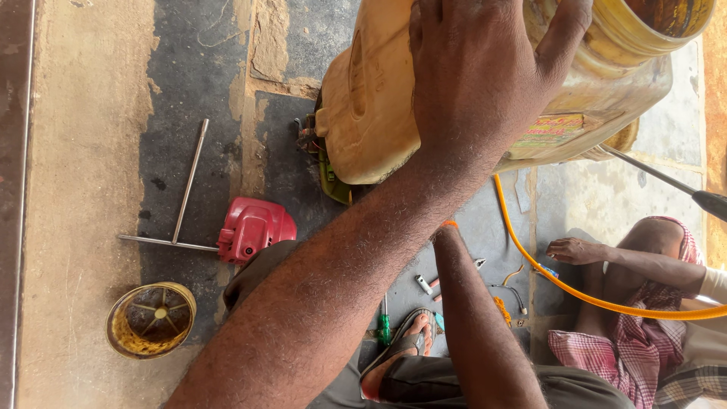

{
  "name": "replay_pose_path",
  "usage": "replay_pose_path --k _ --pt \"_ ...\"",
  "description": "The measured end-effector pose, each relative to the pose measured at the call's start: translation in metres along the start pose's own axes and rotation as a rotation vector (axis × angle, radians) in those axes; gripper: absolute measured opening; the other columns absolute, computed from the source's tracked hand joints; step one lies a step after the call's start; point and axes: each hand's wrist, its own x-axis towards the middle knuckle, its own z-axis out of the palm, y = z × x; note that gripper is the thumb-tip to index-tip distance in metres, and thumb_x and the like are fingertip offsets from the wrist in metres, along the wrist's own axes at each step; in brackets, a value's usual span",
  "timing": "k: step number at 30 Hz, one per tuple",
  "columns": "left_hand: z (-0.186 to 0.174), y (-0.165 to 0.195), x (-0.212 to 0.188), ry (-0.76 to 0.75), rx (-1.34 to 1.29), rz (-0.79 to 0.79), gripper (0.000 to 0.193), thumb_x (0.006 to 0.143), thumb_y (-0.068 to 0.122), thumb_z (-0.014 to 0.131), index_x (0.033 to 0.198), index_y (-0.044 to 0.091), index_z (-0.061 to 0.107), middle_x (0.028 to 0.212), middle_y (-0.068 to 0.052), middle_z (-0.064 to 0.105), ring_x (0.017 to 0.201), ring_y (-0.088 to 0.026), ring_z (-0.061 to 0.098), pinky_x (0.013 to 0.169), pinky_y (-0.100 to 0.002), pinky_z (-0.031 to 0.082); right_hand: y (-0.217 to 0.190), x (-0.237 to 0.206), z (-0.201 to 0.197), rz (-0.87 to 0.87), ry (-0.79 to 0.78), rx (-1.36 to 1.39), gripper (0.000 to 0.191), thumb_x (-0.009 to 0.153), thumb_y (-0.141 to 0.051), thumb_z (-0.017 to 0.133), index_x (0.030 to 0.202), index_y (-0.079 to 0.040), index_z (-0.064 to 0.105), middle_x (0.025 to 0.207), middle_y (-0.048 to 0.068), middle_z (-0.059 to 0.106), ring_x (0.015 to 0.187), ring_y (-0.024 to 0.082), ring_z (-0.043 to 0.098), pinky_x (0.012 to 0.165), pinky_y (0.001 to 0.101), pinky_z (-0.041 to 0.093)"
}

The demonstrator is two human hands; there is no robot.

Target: The person sits on the floor and works on a small engine attached to a sprayer tank. They use a socket wrench and screwdriver to tighten bolts and adjust components on the engine block.

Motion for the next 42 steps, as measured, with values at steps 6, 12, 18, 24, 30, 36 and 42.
replay_pose_path --k 6,12,18,24,30,36,42 --pt "-0.001 0.002 0.002 0.01 -0.018 0.018 0.047 0.099 0.055 0.063 0.113 0.01 0.063 0.105 -0.016 0.064 0.103 -0.033 0.066 0.096 -0.049 0.05 0.002 -0.007 -0.002 -0.129 0.121 -0.222 0.057 0.1 -0.037 0.062 0.146 -0.006 0.049 0.134 0.01 0.062 0.122 0.02 0.056 0.101 0.0389 0.05" --pt "-0.002 0.002 0.002 -0.024 0.02 0.019 0.047 0.098 0.056 0.065 0.11 0.01 0.065 0.1 -0.014 0.067 0.1 -0.035 0.067 0.097 -0.05 0.05 0.009 -0.003 -0.002 -0.113 0.193 -0.422 0.056 0.101 -0.041 0.058 0.145 -0.007 0.051 0.135 0.009 0.064 0.122 0.021 0.058 0.1 0.039 0.05" --pt "-0.002 0.001 0.002 -0.015 -0.012 0.037 0.05 0.098 0.055 0.063 0.11 0.007 0.065 0.103 -0.016 0.066 0.099 -0.036 0.067 0.098 -0.051 0.05 0.009 0.002 -0.012 -0.085 0.162 0.184 0.057 0.101 -0.041 0.057 0.145 -0.005 0.051 0.133 0.012 0.065 0.119 0.025 0.061 0.096 0.0415 0.053" --pt "-0.003 0.001 0.0 -0.04 0.005 0.041 0.05 0.099 0.056 0.064 0.11 0.007 0.065 0.104 -0.017 0.066 0.102 -0.036 0.066 0.098 -0.05 0.05 0.01 0.0 -0.006 -0.182 0.305 0.418 0.058 0.101 -0.041 0.055 0.143 -0.002 0.053 0.128 0.014 0.066 0.112 0.029 0.065 0.089 0.0437 0.056" --pt "-0.001 -0.002 -0.001 -0.007 0.002 0.077 0.05 0.101 0.056 0.062 0.114 0.007 0.064 0.105 -0.017 0.065 0.105 -0.035 0.065 0.1 -0.05 0.05 0.004 0.0 -0.005 -0.212 0.131 0.159 0.047 0.099 -0.032 0.061 0.139 -0.007 0.054 0.125 0.008 0.069 0.111 0.022 0.067 0.092 0.0383 0.055" --pt "0.001 -0.003 -0.001 -0.025 0.022 0.069 0.054 0.099 0.058 0.062 0.111 0.006 0.064 0.108 -0.017 0.065 0.103 -0.035 0.066 0.098 -0.049 0.05 0.0 -0.003 -0.001 -0.143 0.404 0.367 0.046 0.103 -0.031 0.058 0.133 0.002 0.059 0.116 0.015 0.07 0.099 0.027 0.068 0.082 0.0418 0.055" --pt "-0.002 -0.004 0.0 -0.022 0.0 0.079 0.053 0.101 0.056 0.061 0.113 0.005 0.064 0.106 -0.019 0.064 0.105 -0.035 0.065 0.1 -0.049 0.05 -0.007 -0.011 0.002 -0.255 0.133 -0.007 0.043 0.098 -0.029 0.06 0.133 -0.005 0.056 0.121 0.009 0.068 0.105 0.018 0.066 0.087 0.037 0.055"
